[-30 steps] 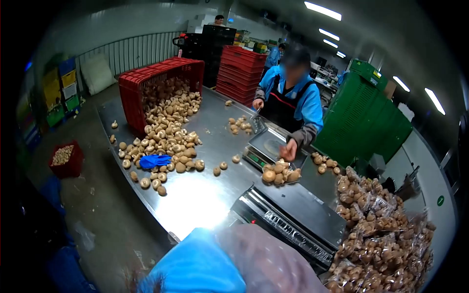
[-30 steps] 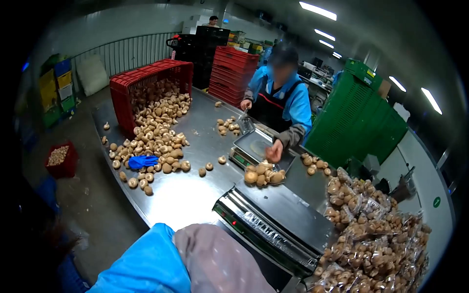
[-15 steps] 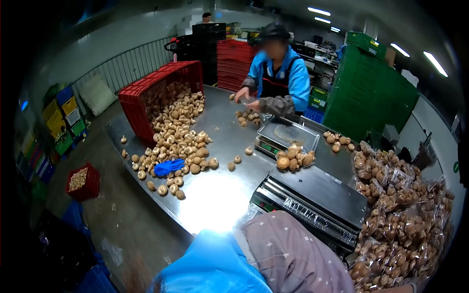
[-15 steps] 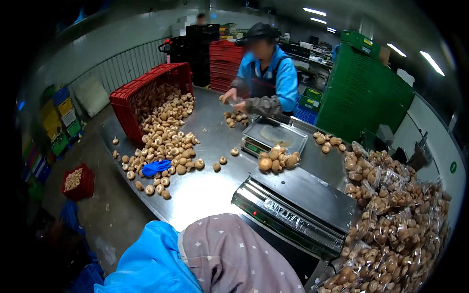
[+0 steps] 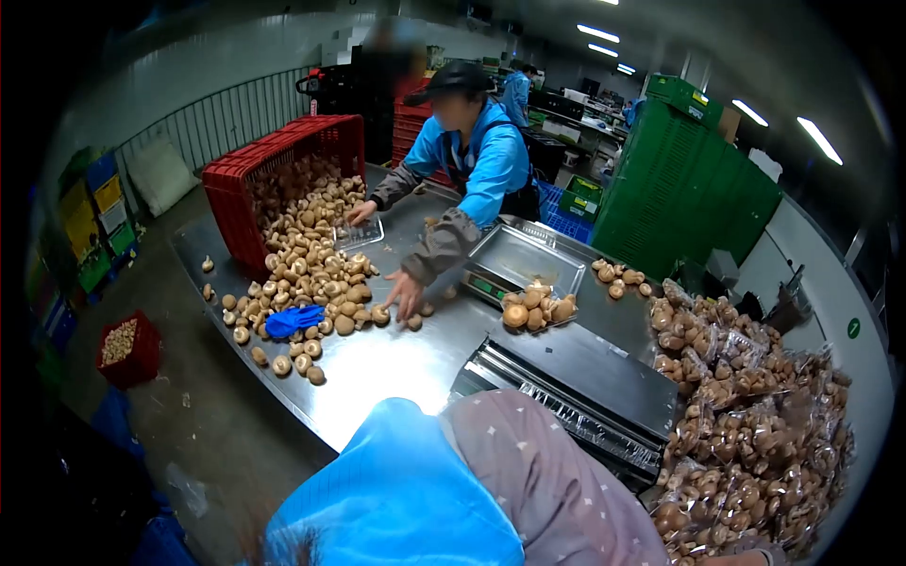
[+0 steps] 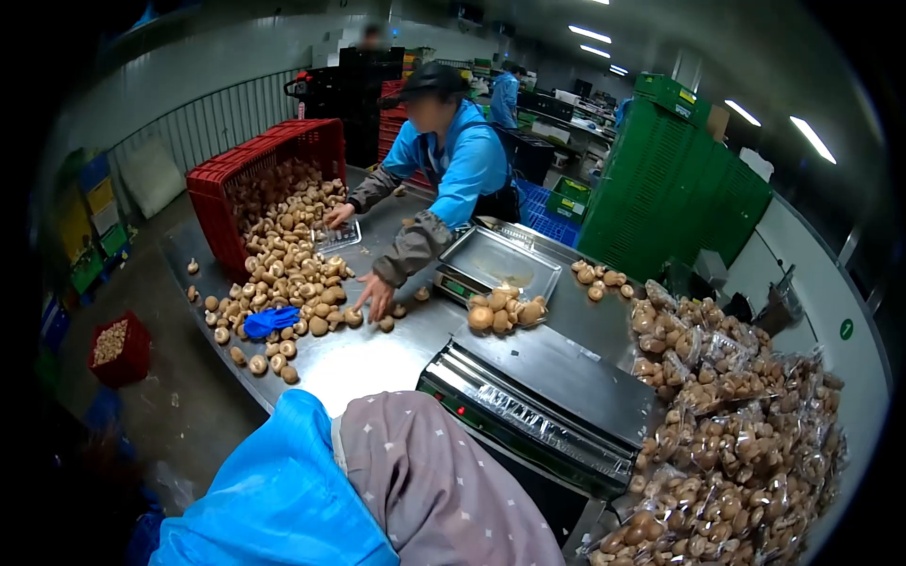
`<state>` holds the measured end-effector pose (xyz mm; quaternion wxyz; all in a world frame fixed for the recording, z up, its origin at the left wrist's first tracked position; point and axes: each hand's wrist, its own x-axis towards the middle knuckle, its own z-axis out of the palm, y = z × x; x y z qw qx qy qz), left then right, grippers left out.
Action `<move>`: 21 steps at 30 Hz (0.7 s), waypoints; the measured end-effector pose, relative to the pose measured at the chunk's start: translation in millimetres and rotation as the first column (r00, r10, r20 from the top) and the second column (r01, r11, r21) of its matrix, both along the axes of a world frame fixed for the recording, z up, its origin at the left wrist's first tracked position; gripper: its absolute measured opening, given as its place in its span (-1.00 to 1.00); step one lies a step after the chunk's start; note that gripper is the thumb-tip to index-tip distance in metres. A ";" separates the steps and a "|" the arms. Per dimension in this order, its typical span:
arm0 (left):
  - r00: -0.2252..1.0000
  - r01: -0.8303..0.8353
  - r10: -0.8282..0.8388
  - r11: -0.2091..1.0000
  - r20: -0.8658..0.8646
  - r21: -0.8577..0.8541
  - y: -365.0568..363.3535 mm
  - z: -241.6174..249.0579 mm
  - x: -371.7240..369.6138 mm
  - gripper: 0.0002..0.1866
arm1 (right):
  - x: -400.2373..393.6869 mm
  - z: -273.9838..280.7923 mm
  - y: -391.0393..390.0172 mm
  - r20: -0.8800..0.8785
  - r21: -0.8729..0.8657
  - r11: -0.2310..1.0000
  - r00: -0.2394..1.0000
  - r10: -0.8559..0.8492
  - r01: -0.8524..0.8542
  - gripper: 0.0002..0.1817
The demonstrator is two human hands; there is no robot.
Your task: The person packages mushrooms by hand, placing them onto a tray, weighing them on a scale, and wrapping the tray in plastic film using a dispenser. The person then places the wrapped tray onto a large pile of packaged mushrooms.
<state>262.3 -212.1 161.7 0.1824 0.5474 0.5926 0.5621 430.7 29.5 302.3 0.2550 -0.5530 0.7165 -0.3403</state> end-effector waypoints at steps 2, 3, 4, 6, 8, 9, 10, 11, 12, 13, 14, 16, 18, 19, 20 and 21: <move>0.996 0.084 -0.084 0.996 0.032 -0.002 7.4 -0.9 2.9 -0.30 | -10.5 -7.6 -0.1 -0.051 -0.179 0.978 0.994 0.101 -0.109 -0.78; 0.992 0.121 -0.121 0.993 0.046 -0.001 9.2 -0.2 3.8 -0.29 | -15.9 -10.5 -1.1 -0.079 -0.264 0.950 0.985 0.151 -0.167 -0.79; 0.987 0.151 -0.151 0.989 0.056 0.005 9.6 -0.8 3.4 -0.28 | -19.0 -11.9 -2.0 -0.156 -0.323 0.926 0.976 0.150 -0.194 -0.80; 0.976 0.207 -0.206 0.978 0.073 -0.002 11.7 2.5 0.9 -0.26 | -26.2 -20.2 -10.3 -0.295 -0.459 0.854 0.949 0.114 -0.246 -0.83; 0.958 0.273 -0.272 0.962 0.090 0.002 13.3 8.0 -4.6 -0.24 | -44.6 -32.6 -19.0 -0.413 -0.517 0.783 0.902 0.126 -0.346 -0.84; 0.942 0.319 -0.319 0.948 0.101 0.009 14.5 11.3 -8.8 -0.23 | -54.2 -37.5 -24.5 -0.319 -0.539 0.785 0.937 0.145 -0.305 -0.82; 0.931 0.349 -0.348 0.937 0.105 0.014 14.8 13.1 -12.9 -0.22 | -65.2 -40.8 -29.1 -0.235 -0.543 0.794 0.957 0.170 -0.274 -0.79; 0.921 0.376 -0.375 0.927 0.104 0.019 14.6 14.7 -15.6 -0.21 | -78.7 -43.8 -33.3 -0.132 -0.511 0.841 0.983 0.127 -0.177 -0.76; 0.915 0.389 -0.390 0.921 0.102 0.031 13.0 16.4 -22.2 -0.20 | -93.4 -47.7 -36.6 -0.035 -0.464 0.883 0.997 0.068 -0.077 -0.74; 0.910 0.399 -0.401 0.916 0.104 0.044 11.8 18.8 -28.9 -0.19 | -107.9 -54.1 -36.5 0.060 -0.407 0.913 0.998 -0.010 0.033 -0.71; 0.908 0.396 -0.401 0.916 0.123 0.067 8.8 23.7 -41.2 -0.18 | -123.7 -63.9 -32.6 0.153 -0.348 0.926 0.983 -0.099 0.148 -0.69; 0.931 0.304 -0.317 0.948 0.179 0.097 6.2 23.7 -74.6 -0.16 | -160.4 -92.7 7.2 0.287 -0.150 0.903 0.892 -0.350 0.403 -0.69; 0.967 -0.068 0.059 0.997 0.247 0.025 10.8 11.6 -119.5 -0.14 | -207.7 -119.6 23.4 0.355 -0.025 0.603 0.571 -0.740 0.797 -0.82; 0.922 -0.328 0.335 0.942 0.194 -0.068 16.4 -6.6 -144.9 -0.13 | -246.9 -141.3 45.7 0.217 0.012 0.536 0.521 -0.826 0.844 -0.73; 0.798 -0.593 0.603 0.789 0.013 -0.161 27.1 -38.5 -171.7 -0.12 | -285.0 -154.5 56.7 -0.057 -0.066 0.484 0.480 -0.875 0.873 -0.68; 0.400 -0.908 0.801 0.412 -0.447 -0.074 44.6 -96.3 -203.8 0.05 | -320.4 -169.2 67.6 -0.056 -0.099 0.428 0.424 -0.904 0.898 -0.65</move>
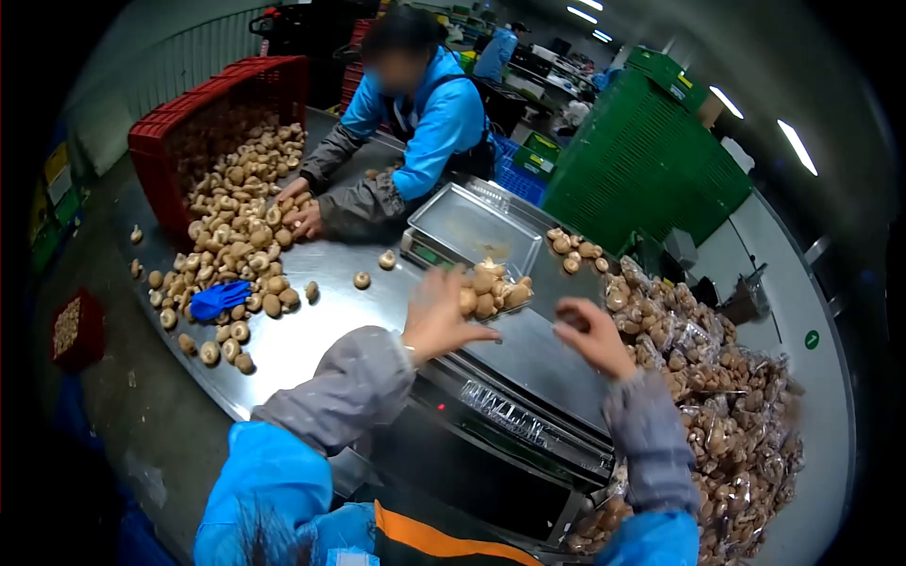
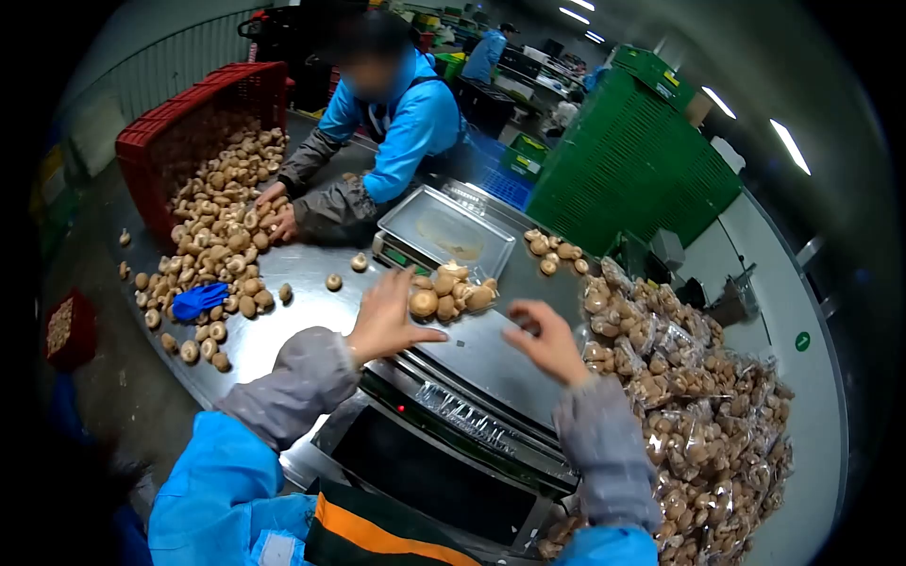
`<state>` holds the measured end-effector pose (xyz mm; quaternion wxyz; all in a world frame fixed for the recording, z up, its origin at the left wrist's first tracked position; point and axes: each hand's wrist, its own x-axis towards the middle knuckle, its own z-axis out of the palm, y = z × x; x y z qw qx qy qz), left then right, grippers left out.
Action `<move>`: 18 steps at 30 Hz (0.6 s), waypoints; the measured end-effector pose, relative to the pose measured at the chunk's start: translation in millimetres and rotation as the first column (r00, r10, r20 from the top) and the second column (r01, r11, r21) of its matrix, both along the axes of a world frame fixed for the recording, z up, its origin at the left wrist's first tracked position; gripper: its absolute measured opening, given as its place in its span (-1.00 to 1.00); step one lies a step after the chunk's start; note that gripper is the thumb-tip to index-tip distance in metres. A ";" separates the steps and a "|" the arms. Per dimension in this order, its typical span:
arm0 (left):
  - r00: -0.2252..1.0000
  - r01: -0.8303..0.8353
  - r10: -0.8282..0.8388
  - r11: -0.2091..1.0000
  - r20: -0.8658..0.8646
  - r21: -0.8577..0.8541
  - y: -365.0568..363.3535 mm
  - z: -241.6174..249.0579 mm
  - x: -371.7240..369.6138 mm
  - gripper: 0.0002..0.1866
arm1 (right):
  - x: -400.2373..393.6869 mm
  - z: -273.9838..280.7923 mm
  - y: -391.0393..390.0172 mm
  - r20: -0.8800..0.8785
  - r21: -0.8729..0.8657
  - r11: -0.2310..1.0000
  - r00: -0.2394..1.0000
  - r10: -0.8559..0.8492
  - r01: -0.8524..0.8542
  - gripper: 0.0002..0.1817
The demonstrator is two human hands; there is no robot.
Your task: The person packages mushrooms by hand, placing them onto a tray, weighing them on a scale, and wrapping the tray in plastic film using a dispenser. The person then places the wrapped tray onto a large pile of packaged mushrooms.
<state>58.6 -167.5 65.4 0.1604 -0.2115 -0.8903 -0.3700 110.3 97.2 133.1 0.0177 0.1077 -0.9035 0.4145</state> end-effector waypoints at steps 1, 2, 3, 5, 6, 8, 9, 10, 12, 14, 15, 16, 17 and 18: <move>0.994 -0.055 0.059 0.997 -0.090 0.049 12.8 -20.4 -14.3 0.13 | -33.5 -14.5 11.2 -0.036 -0.016 0.998 0.998 -0.058 0.058 -0.63; 0.992 -0.120 0.123 0.988 -0.026 0.099 27.7 -28.4 -23.8 0.14 | -65.9 -26.2 20.6 -0.148 0.171 0.984 0.989 -0.032 0.057 -0.60; 0.982 -0.190 0.186 0.971 0.044 0.143 44.2 -34.1 -33.4 0.15 | -95.6 -36.8 27.6 -0.247 0.349 0.934 0.969 0.017 0.073 -0.57; 0.949 -0.293 0.270 0.945 0.162 0.144 67.9 -53.7 -55.0 0.17 | -144.9 -57.9 23.6 -0.265 0.385 0.921 0.963 0.042 0.066 -0.53; 0.940 -0.301 0.276 0.948 0.200 0.104 74.1 -55.0 -60.2 0.17 | -170.3 -70.7 18.2 -0.279 0.400 0.915 0.958 0.062 0.057 -0.51; 0.929 -0.295 0.273 0.954 0.249 0.054 84.8 -63.8 -71.8 0.15 | -206.8 -97.8 9.2 -0.301 0.455 0.890 0.946 0.120 0.031 -0.50; 0.934 -0.286 0.267 0.957 0.237 0.050 88.1 -66.0 -76.1 0.11 | -217.3 -109.9 8.4 -0.302 0.474 0.880 0.943 0.139 0.022 -0.50; 0.948 -0.258 0.244 0.965 0.203 0.049 89.8 -67.4 -80.0 0.06 | -222.7 -120.2 12.8 -0.208 0.446 0.892 0.961 0.181 -0.071 -0.52; 0.967 -0.243 0.240 0.970 0.084 0.022 92.8 -69.6 -79.7 -0.08 | -223.4 -145.9 18.4 0.022 0.203 0.951 0.972 0.234 -0.234 -0.58; 0.995 -0.063 0.061 0.998 0.081 0.029 92.8 -72.5 -82.0 -0.14 | -193.5 -157.7 22.6 -0.050 0.196 0.979 0.996 0.071 -0.060 -0.59; 0.996 0.030 -0.032 0.999 0.078 0.032 91.6 -73.3 -81.7 -0.17 | -170.3 -152.2 24.0 -0.109 0.282 0.958 0.994 -0.012 0.043 -0.60; 0.994 0.107 -0.105 0.992 -0.042 0.065 98.0 -85.9 -80.1 -0.22 | -142.8 -152.5 28.1 -0.127 0.297 0.942 0.984 -0.123 0.156 -0.60; 0.970 0.242 -0.240 0.969 -0.041 0.050 104.1 -89.4 -76.8 -0.25 | -112.6 -154.5 32.6 -0.146 0.308 0.913 0.961 -0.233 0.268 -0.59; 0.939 0.342 -0.340 0.939 -0.053 0.043 110.1 -88.8 -68.5 -0.26 | -82.1 -153.4 36.2 -0.141 0.311 0.884 0.936 -0.322 0.350 -0.59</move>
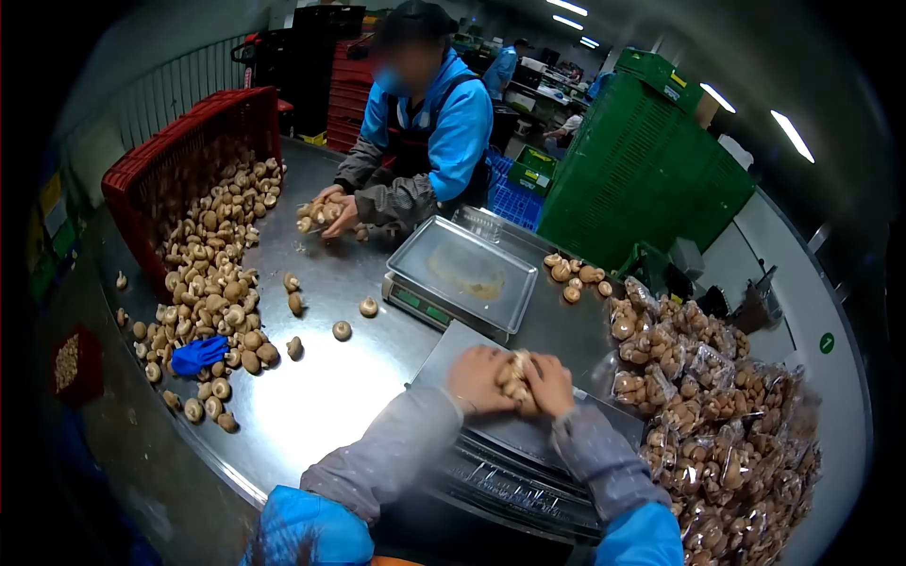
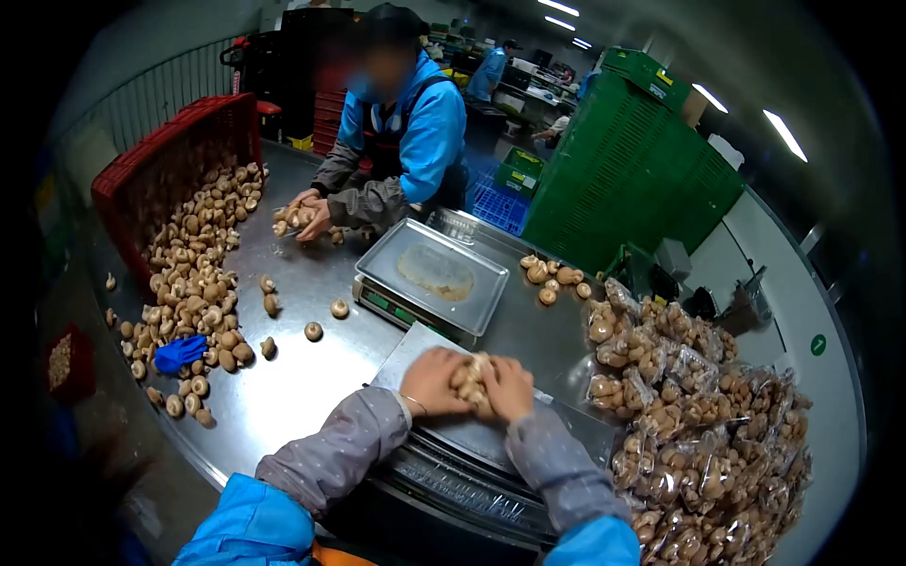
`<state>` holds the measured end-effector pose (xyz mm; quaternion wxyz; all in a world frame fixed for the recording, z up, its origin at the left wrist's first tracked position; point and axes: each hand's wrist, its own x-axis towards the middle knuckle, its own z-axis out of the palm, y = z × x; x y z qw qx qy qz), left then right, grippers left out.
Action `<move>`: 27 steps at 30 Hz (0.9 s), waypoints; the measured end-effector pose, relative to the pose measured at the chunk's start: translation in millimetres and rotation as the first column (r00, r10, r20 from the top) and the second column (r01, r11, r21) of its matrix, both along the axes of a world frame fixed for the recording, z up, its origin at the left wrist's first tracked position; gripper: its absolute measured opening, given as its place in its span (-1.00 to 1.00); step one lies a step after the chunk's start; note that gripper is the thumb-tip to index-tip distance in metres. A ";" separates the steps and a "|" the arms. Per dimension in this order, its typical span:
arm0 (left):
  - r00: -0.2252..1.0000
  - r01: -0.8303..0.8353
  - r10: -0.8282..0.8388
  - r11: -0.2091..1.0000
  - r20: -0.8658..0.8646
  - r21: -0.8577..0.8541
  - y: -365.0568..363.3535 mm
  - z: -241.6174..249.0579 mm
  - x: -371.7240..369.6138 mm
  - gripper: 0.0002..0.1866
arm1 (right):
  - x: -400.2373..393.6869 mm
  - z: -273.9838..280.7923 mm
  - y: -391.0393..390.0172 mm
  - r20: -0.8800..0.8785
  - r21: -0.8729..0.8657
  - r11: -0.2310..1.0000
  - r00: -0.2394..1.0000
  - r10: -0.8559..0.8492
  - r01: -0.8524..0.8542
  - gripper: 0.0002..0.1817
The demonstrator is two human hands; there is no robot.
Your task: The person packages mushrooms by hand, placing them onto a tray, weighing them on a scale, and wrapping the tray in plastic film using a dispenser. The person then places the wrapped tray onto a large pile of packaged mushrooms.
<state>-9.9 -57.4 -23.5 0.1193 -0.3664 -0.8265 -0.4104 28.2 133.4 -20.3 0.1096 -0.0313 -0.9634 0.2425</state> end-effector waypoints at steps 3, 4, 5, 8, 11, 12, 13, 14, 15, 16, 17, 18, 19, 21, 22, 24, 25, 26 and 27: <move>0.958 0.287 -0.288 0.955 -0.003 -0.069 16.7 4.1 26.6 -0.27 | 72.2 -3.1 11.9 0.027 0.012 0.980 0.979 -0.200 0.199 -0.54; 0.940 0.340 -0.341 0.939 -0.007 -0.060 18.8 7.9 33.5 -0.24 | 82.8 -0.2 11.0 0.003 0.029 0.970 0.971 -0.241 0.241 -0.53; 0.934 0.358 -0.358 0.933 0.017 -0.042 21.2 10.2 37.6 -0.22 | 93.3 2.1 6.5 -0.019 0.039 0.958 0.959 -0.283 0.283 -0.52; 0.908 0.415 -0.417 0.909 0.044 0.032 24.2 12.5 31.2 -0.12 | 98.8 9.3 5.9 0.039 0.044 0.942 0.942 -0.334 0.333 -0.50; 0.888 0.313 -0.369 0.922 0.274 0.228 27.0 -10.1 14.8 -0.03 | 90.9 10.6 22.6 0.133 0.034 0.942 0.933 -0.336 0.334 -0.45; 0.903 0.163 -0.239 0.959 0.358 0.231 21.9 0.9 20.7 -0.21 | 93.2 14.3 26.7 0.058 -0.023 0.965 0.964 -0.258 0.260 -0.45; 0.887 0.100 -0.212 0.955 0.409 0.278 17.9 -4.7 13.0 -0.32 | 97.3 13.7 30.2 -0.019 -0.075 0.981 0.983 -0.182 0.181 -0.45; 0.868 0.034 -0.189 0.945 0.459 0.325 13.8 -10.1 5.6 -0.40 | 97.7 13.0 32.6 -0.083 -0.099 0.991 0.991 -0.104 0.096 -0.47; 0.846 -0.034 -0.171 0.928 0.505 0.371 9.7 -16.1 -1.8 -0.45 | 96.6 13.9 34.3 -0.167 -0.108 0.994 0.986 -0.018 0.000 -0.48; 0.843 -0.044 -0.142 0.943 0.519 0.329 15.7 -28.6 1.2 -0.45 | 101.1 8.6 32.3 -0.163 -0.108 0.993 0.986 0.021 -0.039 -0.50; 0.845 -0.052 -0.113 0.955 0.523 0.291 25.0 -41.1 -0.4 -0.44 | 100.0 3.2 27.9 -0.168 -0.104 0.991 0.984 0.063 -0.082 -0.53; 0.860 -0.066 -0.111 0.944 0.499 0.323 36.3 -34.2 11.1 -0.44 | 96.6 5.6 20.0 -0.181 -0.098 0.987 0.978 0.105 -0.124 -0.55; 0.823 -0.076 -0.090 0.961 0.561 0.267 43.2 -28.2 22.6 -0.48 | 100.3 9.7 14.4 -0.227 -0.014 0.994 0.968 0.106 -0.112 -0.58; 0.862 -0.085 -0.009 0.983 0.507 0.161 48.2 -13.7 35.6 -0.53 | 100.5 11.5 13.1 -0.208 -0.122 0.987 0.975 0.078 -0.105 -0.59; 0.896 -0.128 0.031 0.973 0.443 0.190 57.4 -32.4 31.8 -0.58 | 100.3 9.7 14.4 -0.224 -0.106 0.989 0.971 0.080 -0.106 -0.59; 0.923 -0.139 0.057 0.972 0.381 0.192 61.8 -34.8 36.2 -0.59 | 100.1 4.4 18.3 -0.253 -0.079 0.990 0.963 0.090 -0.113 -0.60; 0.935 -0.146 0.073 0.971 0.346 0.190 61.9 -35.1 36.0 -0.60 | 99.0 3.3 19.7 -0.242 -0.084 0.989 0.966 0.095 -0.118 -0.60; 0.950 -0.129 0.075 0.978 0.303 0.164 62.7 -33.7 35.0 -0.61 | 97.0 3.2 20.2 -0.233 -0.090 0.988 0.967 0.101 -0.125 -0.59; 0.963 -0.114 0.075 0.984 0.259 0.136 63.7 -32.2 33.8 -0.62 | 95.2 2.3 20.4 -0.223 -0.098 0.987 0.969 0.106 -0.131 -0.59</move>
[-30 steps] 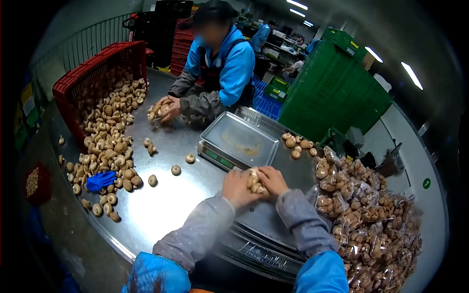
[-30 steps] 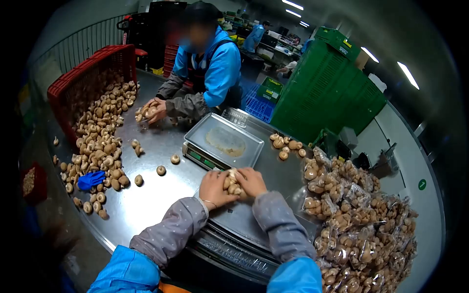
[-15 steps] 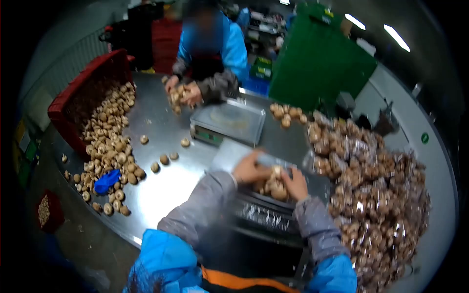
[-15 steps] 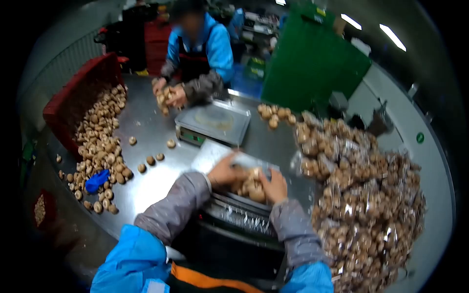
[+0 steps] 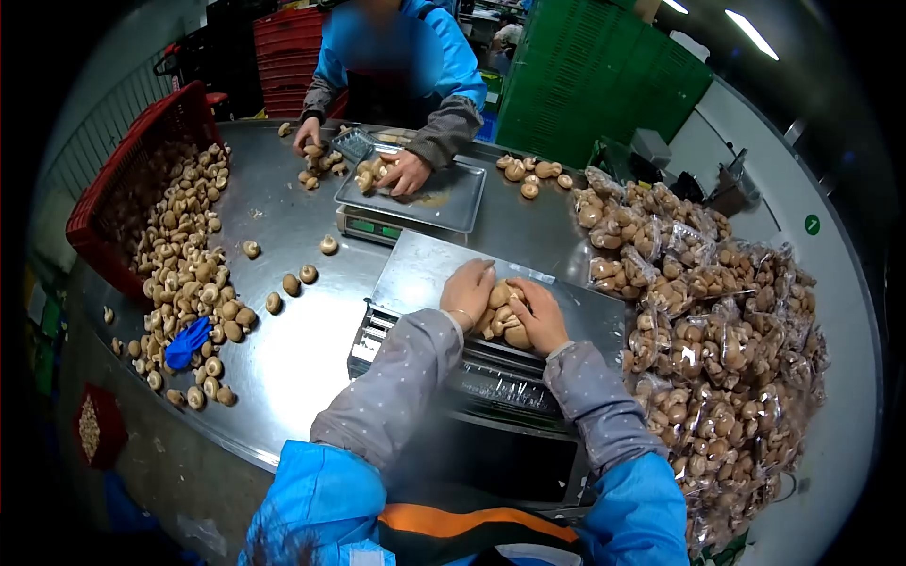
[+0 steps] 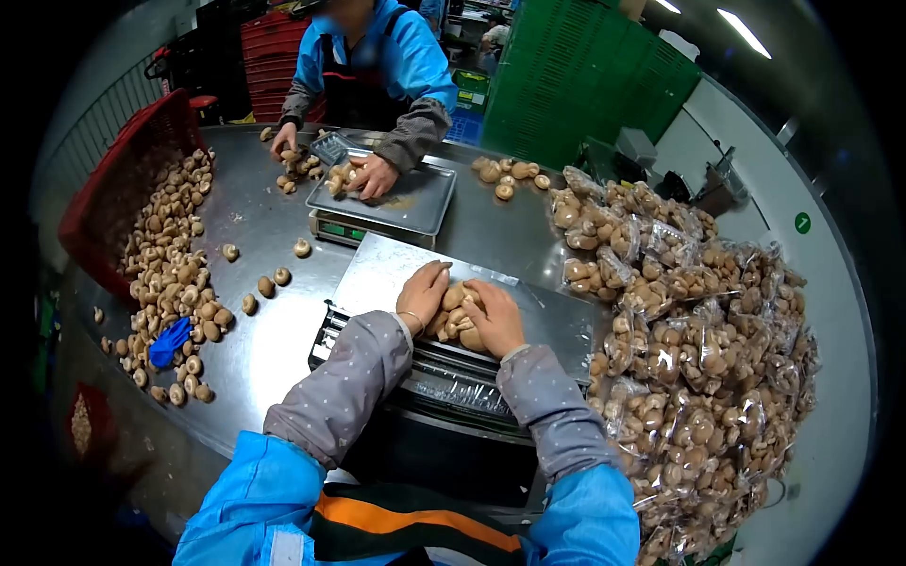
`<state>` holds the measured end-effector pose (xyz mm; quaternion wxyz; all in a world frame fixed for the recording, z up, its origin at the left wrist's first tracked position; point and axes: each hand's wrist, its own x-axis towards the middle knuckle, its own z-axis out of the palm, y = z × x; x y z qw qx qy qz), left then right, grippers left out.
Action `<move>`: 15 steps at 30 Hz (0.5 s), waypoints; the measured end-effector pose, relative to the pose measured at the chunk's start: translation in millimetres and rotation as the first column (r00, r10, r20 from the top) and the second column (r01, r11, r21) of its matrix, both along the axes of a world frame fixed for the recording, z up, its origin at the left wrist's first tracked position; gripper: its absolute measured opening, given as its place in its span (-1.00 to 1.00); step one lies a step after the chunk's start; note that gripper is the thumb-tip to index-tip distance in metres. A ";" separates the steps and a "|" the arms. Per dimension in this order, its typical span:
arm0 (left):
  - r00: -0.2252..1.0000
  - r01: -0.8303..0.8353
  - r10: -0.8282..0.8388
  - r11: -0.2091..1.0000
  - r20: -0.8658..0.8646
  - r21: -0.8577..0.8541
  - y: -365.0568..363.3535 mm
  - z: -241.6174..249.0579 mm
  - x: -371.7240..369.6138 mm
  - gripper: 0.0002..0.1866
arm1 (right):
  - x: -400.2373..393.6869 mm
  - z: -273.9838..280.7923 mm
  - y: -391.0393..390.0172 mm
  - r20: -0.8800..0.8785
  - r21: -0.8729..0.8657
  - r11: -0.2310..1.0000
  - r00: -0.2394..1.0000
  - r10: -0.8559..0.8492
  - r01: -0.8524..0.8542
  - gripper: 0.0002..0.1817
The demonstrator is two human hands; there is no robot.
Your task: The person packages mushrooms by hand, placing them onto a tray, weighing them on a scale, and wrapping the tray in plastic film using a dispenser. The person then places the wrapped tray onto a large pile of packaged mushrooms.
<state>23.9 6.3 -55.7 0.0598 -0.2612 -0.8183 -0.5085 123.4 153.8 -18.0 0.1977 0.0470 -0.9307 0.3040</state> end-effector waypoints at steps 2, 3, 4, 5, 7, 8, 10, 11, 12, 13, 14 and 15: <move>0.998 0.027 -0.030 0.998 -0.058 -0.056 -2.3 4.2 0.3 -0.63 | -4.1 -3.5 2.6 0.020 -0.012 1.000 1.000 0.024 -0.023 -0.58; 0.996 0.043 -0.048 0.996 -0.073 -0.076 -6.1 8.2 2.8 -0.63 | -4.9 -3.8 4.2 0.030 -0.015 0.999 0.999 0.036 -0.035 -0.58; 0.993 0.058 -0.067 0.994 -0.093 -0.095 -9.2 11.3 3.0 -0.63 | -5.0 -2.7 5.4 0.049 -0.027 0.998 0.997 0.057 -0.056 -0.57; 0.990 0.085 -0.098 0.989 -0.105 -0.123 -9.3 6.4 -0.8 -0.60 | -4.2 0.2 6.4 0.063 -0.034 0.997 0.995 0.077 -0.075 -0.56; 0.955 0.183 -0.205 0.976 0.214 0.120 -8.6 -6.7 -7.3 -0.59 | -2.9 5.3 15.2 0.084 -0.047 0.992 0.989 0.123 -0.119 -0.53; 0.890 0.204 -0.285 0.947 0.357 0.248 -6.8 -8.7 -11.8 -0.59 | -1.1 10.3 19.0 0.076 -0.065 0.991 0.989 0.125 -0.121 -0.51; 0.952 0.089 -0.134 0.981 0.274 0.173 -15.2 4.6 -15.8 -0.51 | 9.2 15.4 25.9 0.080 -0.112 0.987 0.989 0.124 -0.115 -0.49; 0.942 0.116 -0.166 0.977 0.291 0.180 -16.9 15.4 -15.8 -0.51 | 11.5 14.0 31.0 0.097 -0.138 0.981 0.984 0.150 -0.136 -0.45; 0.930 0.140 -0.193 0.973 0.313 0.184 -18.4 24.7 -13.3 -0.50 | 14.6 9.6 32.1 0.102 -0.123 0.985 0.985 0.138 -0.125 -0.45; 0.941 0.097 -0.134 0.986 0.311 0.132 -5.8 11.6 -12.4 -0.51 | 16.8 3.9 29.4 0.106 -0.110 0.987 0.986 0.127 -0.115 -0.44; 0.921 0.114 -0.145 0.988 0.362 0.106 6.9 3.5 -7.1 -0.51 | 17.2 -0.5 25.9 0.103 -0.094 0.990 0.988 0.118 -0.109 -0.43; 0.972 0.127 -0.114 0.991 0.206 -0.052 8.5 15.0 1.8 -0.53 | 19.2 -0.6 19.0 0.082 -0.056 0.997 0.995 0.064 -0.059 -0.43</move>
